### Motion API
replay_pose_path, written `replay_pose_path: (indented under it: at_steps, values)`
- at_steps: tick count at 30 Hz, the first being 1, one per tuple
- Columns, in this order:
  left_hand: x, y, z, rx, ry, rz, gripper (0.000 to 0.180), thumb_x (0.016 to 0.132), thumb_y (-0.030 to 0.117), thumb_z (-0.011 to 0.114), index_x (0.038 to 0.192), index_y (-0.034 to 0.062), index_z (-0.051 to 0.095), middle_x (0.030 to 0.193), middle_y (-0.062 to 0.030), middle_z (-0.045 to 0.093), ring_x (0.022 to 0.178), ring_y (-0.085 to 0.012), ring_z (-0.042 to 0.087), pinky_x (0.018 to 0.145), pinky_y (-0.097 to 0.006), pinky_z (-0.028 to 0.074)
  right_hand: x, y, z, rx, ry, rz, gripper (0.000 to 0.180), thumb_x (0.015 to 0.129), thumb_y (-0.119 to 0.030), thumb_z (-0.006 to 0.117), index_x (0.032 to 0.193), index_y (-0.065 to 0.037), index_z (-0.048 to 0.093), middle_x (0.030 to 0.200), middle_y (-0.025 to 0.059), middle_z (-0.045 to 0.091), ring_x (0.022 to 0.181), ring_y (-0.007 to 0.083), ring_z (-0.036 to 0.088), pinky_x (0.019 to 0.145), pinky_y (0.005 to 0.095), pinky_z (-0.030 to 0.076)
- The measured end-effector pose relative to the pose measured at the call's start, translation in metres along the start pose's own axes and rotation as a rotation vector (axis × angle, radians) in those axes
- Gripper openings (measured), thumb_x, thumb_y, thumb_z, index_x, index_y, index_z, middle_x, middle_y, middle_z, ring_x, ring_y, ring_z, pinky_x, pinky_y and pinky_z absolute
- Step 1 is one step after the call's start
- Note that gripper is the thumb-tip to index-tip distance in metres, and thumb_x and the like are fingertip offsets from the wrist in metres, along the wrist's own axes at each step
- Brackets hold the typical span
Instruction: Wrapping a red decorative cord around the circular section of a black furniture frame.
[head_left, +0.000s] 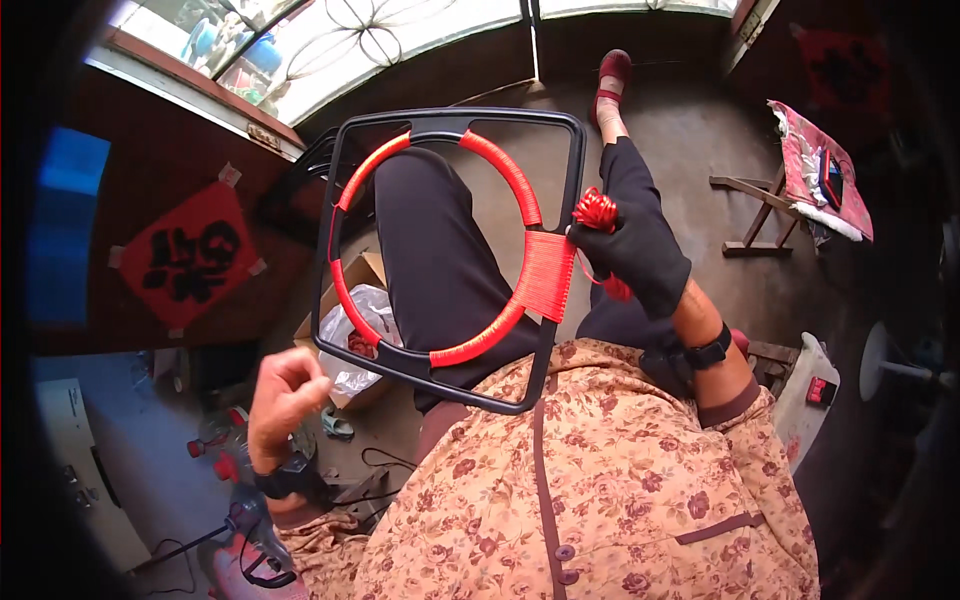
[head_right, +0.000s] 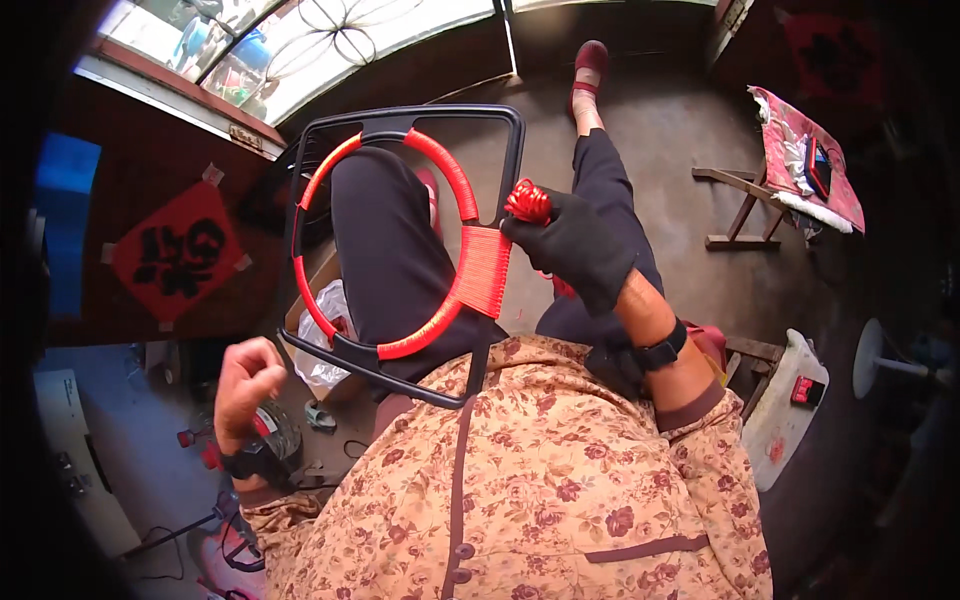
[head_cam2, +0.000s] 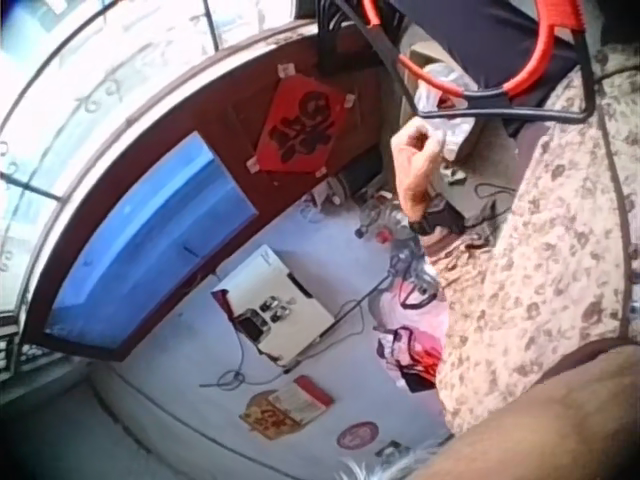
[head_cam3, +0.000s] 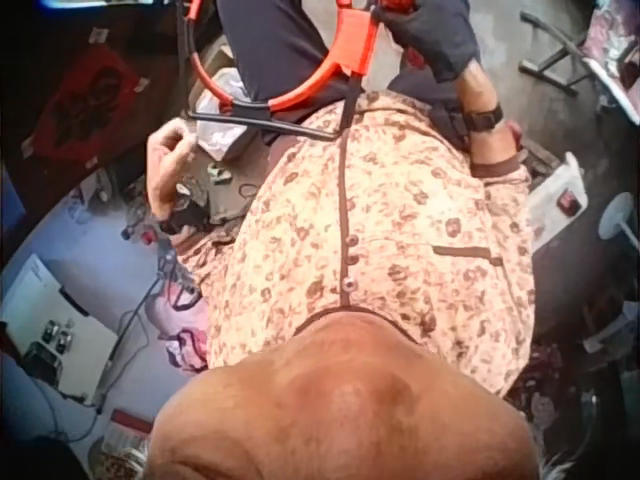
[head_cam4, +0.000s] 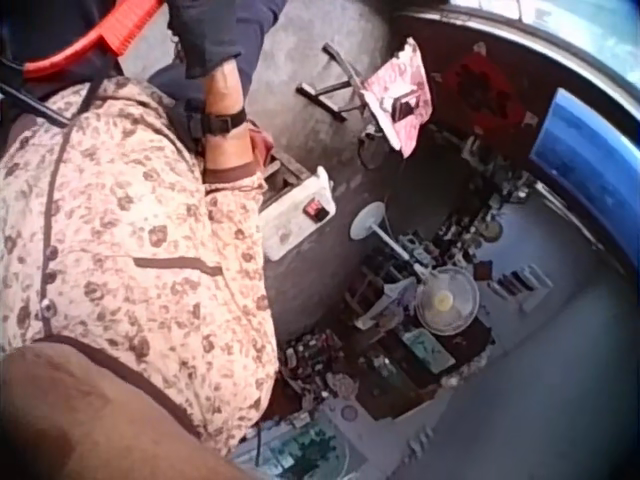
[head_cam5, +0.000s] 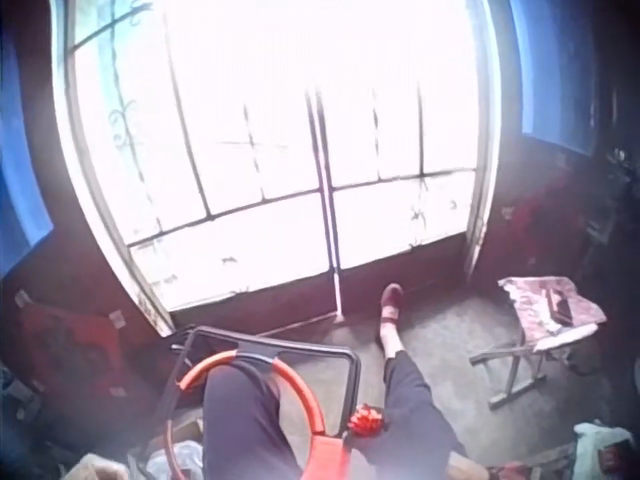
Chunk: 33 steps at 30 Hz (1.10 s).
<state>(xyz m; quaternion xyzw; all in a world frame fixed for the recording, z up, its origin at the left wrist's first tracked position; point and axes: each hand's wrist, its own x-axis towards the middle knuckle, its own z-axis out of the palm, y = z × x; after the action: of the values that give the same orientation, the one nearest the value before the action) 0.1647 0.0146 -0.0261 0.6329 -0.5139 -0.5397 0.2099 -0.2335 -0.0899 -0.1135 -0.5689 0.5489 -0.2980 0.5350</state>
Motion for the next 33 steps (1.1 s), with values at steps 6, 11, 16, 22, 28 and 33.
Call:
replay_pose_path:
  at_steps: [6, 11, 16, 22, 28, 33]
  values:
    - [0.103, 0.056, 0.112, -0.195, -0.331, 0.272, 0.032, 0.097, 0.011, 0.05, 0.125, -0.0019, 0.051, 0.114, -0.0115, 0.062, 0.102, -0.0156, 0.061, 0.088, -0.029, 0.049, -0.003, -0.002, -0.002, 0.244, -0.044, 0.107, 0.018, 0.089, -0.019, 0.065, 0.095, -0.001, 0.062, 0.064, 0.0019, 0.057, 0.053, 0.009, 0.053, 0.05, 0.0259, 0.044]
    - [0.159, 0.047, 0.177, -0.667, -0.542, -0.034, 0.04, 0.091, 0.02, 0.065, 0.122, -0.0014, 0.05, 0.109, -0.0123, 0.065, 0.096, -0.0177, 0.066, 0.083, -0.028, 0.053, 0.0, 0.016, -0.012, 0.518, 0.005, 0.165, 0.017, 0.089, -0.017, 0.063, 0.096, -0.002, 0.059, 0.07, 0.0047, 0.061, 0.059, 0.0135, 0.06, 0.054, 0.0272, 0.048]
    - [0.147, 0.054, 0.186, -0.716, -0.464, -0.051, 0.043, 0.088, 0.02, 0.069, 0.12, -0.0014, 0.051, 0.101, -0.0137, 0.067, 0.086, -0.0204, 0.069, 0.075, -0.029, 0.056, -0.02, 0.035, -0.045, 0.919, 0.16, 0.206, 0.027, 0.093, -0.022, 0.06, 0.11, -0.002, 0.056, 0.098, 0.0127, 0.066, 0.078, 0.0169, 0.066, 0.057, 0.0272, 0.05]
    - [0.135, 0.059, 0.199, -0.894, -0.4, -0.033, 0.037, 0.089, 0.015, 0.067, 0.117, -0.0009, 0.049, 0.102, -0.0142, 0.067, 0.087, -0.0204, 0.069, 0.076, -0.029, 0.057, -0.052, 0.134, -0.13, 1.141, 0.335, 0.06, 0.028, 0.098, -0.03, 0.05, 0.108, -0.005, 0.057, 0.07, -0.0014, 0.051, 0.055, 0.0098, 0.052, 0.054, 0.022, 0.045]
    - [0.139, 0.051, 0.202, -0.833, -0.383, 0.004, 0.04, 0.091, 0.017, 0.065, 0.122, 0.0001, 0.047, 0.104, -0.0143, 0.065, 0.091, -0.0194, 0.067, 0.078, -0.029, 0.056, -0.09, 0.248, -0.23, 1.102, 0.796, 0.061, 0.029, 0.096, -0.027, 0.055, 0.114, -0.005, 0.054, 0.096, 0.0086, 0.063, 0.08, 0.0178, 0.06, 0.073, 0.0336, 0.053]
    - [0.155, 0.036, 0.21, -1.028, -0.33, 0.132, 0.045, 0.097, 0.029, 0.054, 0.128, -0.0005, 0.043, 0.11, -0.0146, 0.062, 0.098, -0.0198, 0.063, 0.085, -0.033, 0.054, -0.034, 0.158, -0.173, 0.507, 0.649, -0.158, 0.034, 0.091, -0.015, 0.059, 0.124, -0.007, 0.051, 0.107, 0.0124, 0.064, 0.097, 0.0227, 0.062, 0.089, 0.0352, 0.05]
